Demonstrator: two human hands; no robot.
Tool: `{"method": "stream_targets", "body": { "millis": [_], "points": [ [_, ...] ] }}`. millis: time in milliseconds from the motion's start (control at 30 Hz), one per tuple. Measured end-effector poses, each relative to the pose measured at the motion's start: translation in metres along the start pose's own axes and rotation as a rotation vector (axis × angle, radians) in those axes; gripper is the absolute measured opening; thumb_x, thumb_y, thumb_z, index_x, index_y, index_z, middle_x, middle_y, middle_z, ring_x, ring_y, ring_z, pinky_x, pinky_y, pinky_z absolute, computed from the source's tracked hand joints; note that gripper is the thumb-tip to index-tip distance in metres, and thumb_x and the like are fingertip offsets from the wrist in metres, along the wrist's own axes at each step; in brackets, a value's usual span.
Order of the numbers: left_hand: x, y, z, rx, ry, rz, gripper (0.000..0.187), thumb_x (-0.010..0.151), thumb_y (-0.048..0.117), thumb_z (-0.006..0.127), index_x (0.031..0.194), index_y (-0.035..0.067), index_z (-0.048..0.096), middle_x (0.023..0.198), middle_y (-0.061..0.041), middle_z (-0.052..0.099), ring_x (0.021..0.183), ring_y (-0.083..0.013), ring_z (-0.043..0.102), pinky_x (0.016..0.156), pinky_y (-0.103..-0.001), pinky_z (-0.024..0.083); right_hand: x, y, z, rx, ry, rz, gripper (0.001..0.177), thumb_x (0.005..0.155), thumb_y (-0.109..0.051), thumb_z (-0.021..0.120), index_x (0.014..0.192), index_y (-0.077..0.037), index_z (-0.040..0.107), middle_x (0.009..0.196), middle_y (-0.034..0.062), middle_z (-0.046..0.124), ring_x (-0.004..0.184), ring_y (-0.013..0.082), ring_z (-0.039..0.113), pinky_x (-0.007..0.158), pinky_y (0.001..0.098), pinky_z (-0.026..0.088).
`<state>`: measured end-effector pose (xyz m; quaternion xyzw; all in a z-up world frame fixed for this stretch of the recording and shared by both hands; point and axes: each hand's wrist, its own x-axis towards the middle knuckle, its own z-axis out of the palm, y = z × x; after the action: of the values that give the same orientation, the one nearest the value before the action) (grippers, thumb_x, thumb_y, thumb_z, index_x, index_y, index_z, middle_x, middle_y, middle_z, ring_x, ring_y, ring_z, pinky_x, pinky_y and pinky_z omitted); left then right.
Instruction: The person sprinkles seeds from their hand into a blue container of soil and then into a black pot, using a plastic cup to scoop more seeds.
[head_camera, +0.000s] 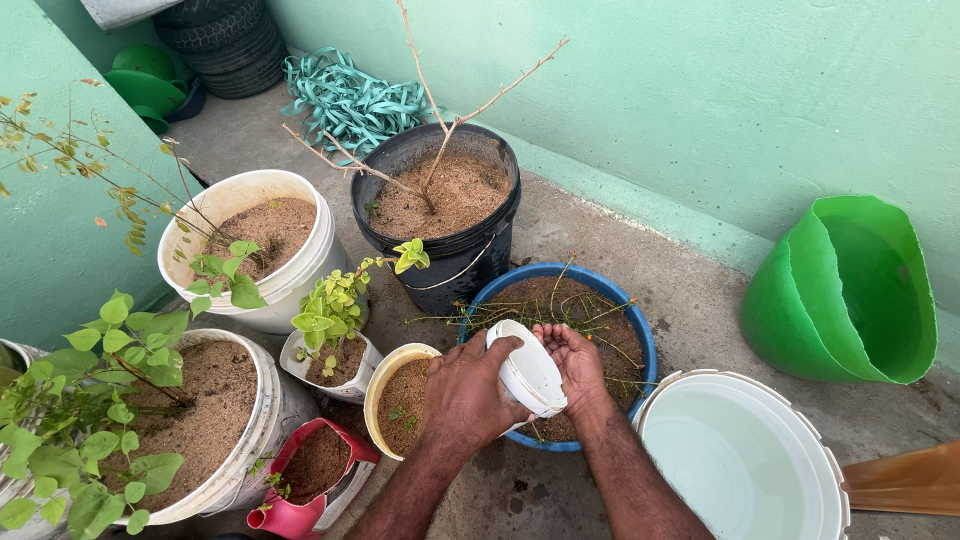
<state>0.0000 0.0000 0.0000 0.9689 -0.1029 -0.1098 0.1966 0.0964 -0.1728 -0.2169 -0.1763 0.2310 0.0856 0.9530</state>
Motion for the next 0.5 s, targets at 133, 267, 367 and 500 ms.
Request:
{"method": "stream_targets", "body": {
  "millis": [133, 267, 367, 500],
  "points": [
    [0.002, 0.001, -0.001, 0.038, -0.036, -0.01, 0.095, 0.064, 0.041, 0.099, 0.144, 0.025, 0.051, 0.14, -0.012, 0.052, 0.131, -0.0329, 0.053, 0.113, -0.058, 0.038, 0.0, 0.003, -0.002, 0.009, 0.019, 0.011, 0.019, 0.104, -0.013, 0.055, 0.093, 0.001, 0.061, 0.094, 0.0158, 0.069, 0.091, 0.021, 0.072, 0.091, 0.0353, 0.064],
    [0.002, 0.0, 0.0, 0.031, -0.031, -0.004, 0.095, 0.063, 0.042, 0.098, 0.144, 0.025, 0.052, 0.139, -0.011, 0.053, 0.131, -0.0327, 0.053, 0.112, -0.059, 0.039, 0.001, 0.005, -0.005, 0.011, 0.042, 0.003, 0.019, 0.104, -0.013, 0.054, 0.094, 0.002, 0.061, 0.095, 0.0168, 0.069, 0.091, 0.0212, 0.072, 0.091, 0.0345, 0.064],
    [0.0, -0.006, 0.001, -0.013, -0.002, 0.0, 0.093, 0.061, 0.039, 0.1, 0.141, 0.023, 0.054, 0.137, -0.01, 0.055, 0.129, -0.032, 0.056, 0.111, -0.057, 0.041, 0.005, 0.004, -0.006, 0.079, 0.003, 0.037, 0.019, 0.103, -0.014, 0.053, 0.092, 0.001, 0.059, 0.094, 0.0159, 0.068, 0.088, 0.0224, 0.071, 0.089, 0.0365, 0.065],
    [-0.003, -0.017, 0.001, -0.261, 0.092, -0.031, 0.081, 0.057, 0.03, 0.101, 0.126, 0.017, 0.06, 0.126, -0.008, 0.062, 0.122, -0.0273, 0.063, 0.104, -0.047, 0.052, 0.011, -0.007, 0.007, 0.141, -0.013, 0.02, 0.017, 0.103, -0.01, 0.054, 0.091, 0.001, 0.058, 0.093, 0.0145, 0.067, 0.085, 0.0226, 0.071, 0.085, 0.036, 0.066]
  ]
}}
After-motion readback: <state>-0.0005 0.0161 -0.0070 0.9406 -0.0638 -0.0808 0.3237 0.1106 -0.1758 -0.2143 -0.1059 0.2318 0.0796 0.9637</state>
